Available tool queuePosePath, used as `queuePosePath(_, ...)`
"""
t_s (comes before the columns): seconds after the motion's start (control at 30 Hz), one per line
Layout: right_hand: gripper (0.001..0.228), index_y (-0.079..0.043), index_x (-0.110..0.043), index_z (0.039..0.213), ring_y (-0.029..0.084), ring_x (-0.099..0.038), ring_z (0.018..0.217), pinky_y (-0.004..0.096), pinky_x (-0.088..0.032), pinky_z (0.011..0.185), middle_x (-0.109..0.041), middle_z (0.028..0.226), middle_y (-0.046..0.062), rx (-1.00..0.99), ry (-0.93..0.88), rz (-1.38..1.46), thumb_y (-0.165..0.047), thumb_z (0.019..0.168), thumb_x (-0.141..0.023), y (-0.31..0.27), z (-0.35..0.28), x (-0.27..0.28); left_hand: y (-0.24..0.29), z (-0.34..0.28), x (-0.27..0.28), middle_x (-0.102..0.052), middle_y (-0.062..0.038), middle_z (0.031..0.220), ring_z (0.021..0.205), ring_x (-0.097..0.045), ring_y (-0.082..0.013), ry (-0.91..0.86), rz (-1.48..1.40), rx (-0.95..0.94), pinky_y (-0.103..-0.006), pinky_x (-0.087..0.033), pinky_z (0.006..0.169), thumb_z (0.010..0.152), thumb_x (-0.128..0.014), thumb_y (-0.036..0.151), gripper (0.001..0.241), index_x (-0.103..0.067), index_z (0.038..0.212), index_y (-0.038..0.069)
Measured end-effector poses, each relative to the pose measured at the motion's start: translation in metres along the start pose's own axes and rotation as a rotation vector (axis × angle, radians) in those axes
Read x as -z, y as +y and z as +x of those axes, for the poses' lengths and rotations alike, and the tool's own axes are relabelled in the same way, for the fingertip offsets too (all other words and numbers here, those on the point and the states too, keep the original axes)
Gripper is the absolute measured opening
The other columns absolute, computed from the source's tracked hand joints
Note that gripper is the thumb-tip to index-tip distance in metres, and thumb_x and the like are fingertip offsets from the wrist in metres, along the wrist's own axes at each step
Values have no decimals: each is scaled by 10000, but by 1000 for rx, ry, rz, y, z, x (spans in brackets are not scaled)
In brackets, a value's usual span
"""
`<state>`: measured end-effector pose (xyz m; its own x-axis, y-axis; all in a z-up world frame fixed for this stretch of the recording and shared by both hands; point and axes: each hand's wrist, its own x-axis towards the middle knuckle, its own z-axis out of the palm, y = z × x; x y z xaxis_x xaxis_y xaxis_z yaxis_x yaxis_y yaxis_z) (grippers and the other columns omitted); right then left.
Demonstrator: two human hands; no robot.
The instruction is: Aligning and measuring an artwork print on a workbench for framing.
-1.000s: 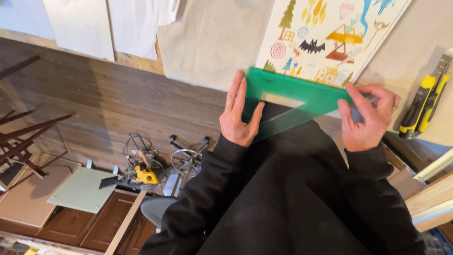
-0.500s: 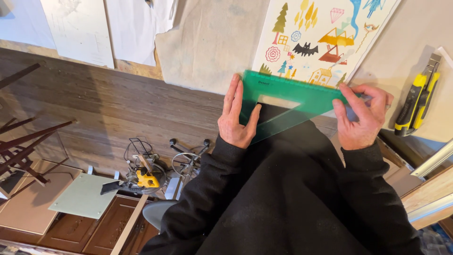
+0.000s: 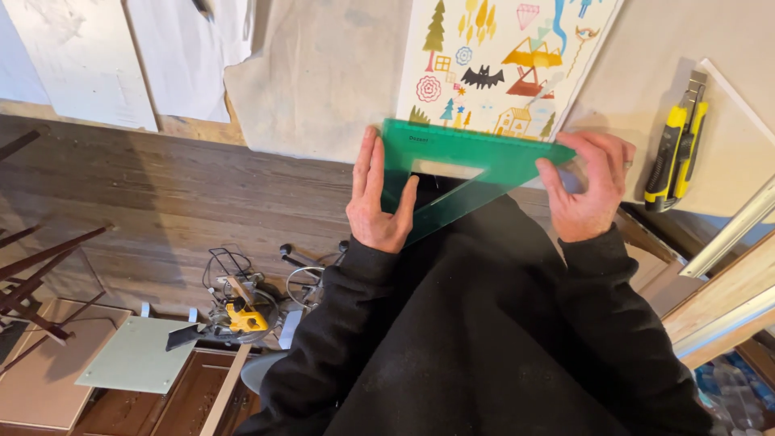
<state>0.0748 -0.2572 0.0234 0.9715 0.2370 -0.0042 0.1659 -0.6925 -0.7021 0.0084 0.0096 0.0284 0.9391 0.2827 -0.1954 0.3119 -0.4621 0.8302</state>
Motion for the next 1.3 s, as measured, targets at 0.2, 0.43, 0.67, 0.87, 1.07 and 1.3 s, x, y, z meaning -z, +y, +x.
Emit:
queuePosePath(0.2, 344, 58, -761, 1270, 358, -477, 1185, 461, -440, 1053, -578, 1247, 176, -39, -9, -2, 91, 937, -843, -2, -2, 0, -2, -1, -2, -404, -190, 1725, 1578, -532, -370, 11, 5, -4, -406, -541, 1257, 947, -793, -14, 730, -457, 1595, -17)
queuePosePath(0.43, 329, 53, -769, 1265, 352, -467, 1190, 464, -425, 1056, -566, 1241, 170, -36, -12, -9, 68, 948, -852, 0, -3, 0, -1, -1, -2, -391, -193, 1731, 1588, -515, -369, 1, 4, 4, -410, -525, 1275, 945, -790, -16, 736, -450, 1599, -22)
queuePosePath(0.67, 352, 75, -768, 1271, 371, -474, 1183, 477, -426, 1065, -576, 1254, 194, -20, -22, -13, 111, 931, -849, -1, -3, 1, 1, 0, -1, -413, -196, 1718, 1575, -532, -367, 12, 8, 9, -405, -535, 1263, 951, -793, 1, 724, -457, 1591, -25)
queuePosePath(0.87, 342, 76, -769, 1272, 369, -471, 1181, 475, -424, 1062, -570, 1255, 194, -25, -23, -20, 104, 940, -848, 0, -4, 1, -3, -2, -3, -396, -192, 1729, 1589, -513, -359, 6, 5, 7, -409, -521, 1286, 955, -792, 4, 737, -442, 1604, -18)
queuePosePath(1.07, 347, 72, -772, 1276, 364, -470, 1183, 475, -421, 1066, -568, 1251, 191, -17, -20, -15, 110, 940, -850, 2, -4, 0, -2, -1, -3, -404, -196, 1726, 1589, -513, -359, 6, 6, 13, -410, -513, 1289, 951, -790, 8, 739, -445, 1604, -14)
queuePosePath(1.3, 344, 64, -780, 1279, 359, -464, 1190, 461, -436, 1023, -567, 1258, 182, -22, -23, -20, 105, 946, -855, 2, -4, 0, -2, -1, -3, -409, -197, 1722, 1579, -528, -361, 9, 19, 5, -406, -534, 1269, 950, -794, 10, 736, -449, 1600, -13)
